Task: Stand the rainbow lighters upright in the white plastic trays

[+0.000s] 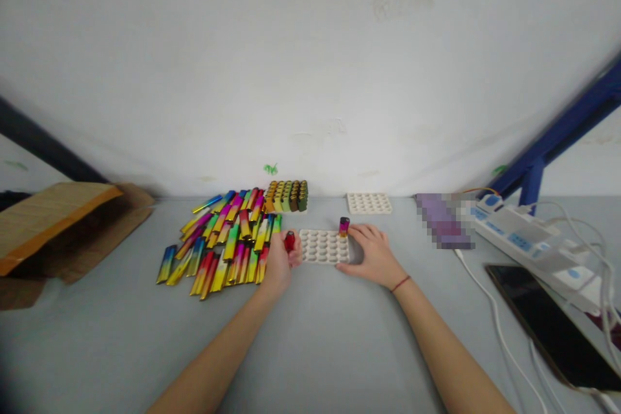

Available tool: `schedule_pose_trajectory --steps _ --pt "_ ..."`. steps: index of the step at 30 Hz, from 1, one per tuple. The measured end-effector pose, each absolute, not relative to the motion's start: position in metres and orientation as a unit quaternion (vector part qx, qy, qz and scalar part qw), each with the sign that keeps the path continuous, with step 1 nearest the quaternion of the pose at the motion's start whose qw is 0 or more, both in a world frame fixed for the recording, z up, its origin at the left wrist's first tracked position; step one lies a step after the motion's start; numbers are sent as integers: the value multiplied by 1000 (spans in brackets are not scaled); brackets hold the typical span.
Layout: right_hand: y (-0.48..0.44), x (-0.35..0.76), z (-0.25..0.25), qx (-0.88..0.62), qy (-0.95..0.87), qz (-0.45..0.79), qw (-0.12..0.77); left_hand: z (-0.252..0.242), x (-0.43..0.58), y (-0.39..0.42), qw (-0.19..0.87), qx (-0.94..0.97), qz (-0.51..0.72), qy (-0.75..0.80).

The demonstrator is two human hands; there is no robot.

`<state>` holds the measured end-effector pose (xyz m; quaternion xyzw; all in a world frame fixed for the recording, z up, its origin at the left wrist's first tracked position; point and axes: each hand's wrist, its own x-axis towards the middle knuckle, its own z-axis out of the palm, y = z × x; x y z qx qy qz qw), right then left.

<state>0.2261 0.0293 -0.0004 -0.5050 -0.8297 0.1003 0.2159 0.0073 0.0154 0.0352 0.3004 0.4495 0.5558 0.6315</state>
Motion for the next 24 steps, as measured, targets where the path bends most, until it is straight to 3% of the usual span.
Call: schedule_pose_trajectory --steps 24 --pt "32 224 -3 -486 -836 106 230 40 -7 22 613 286 590 440"
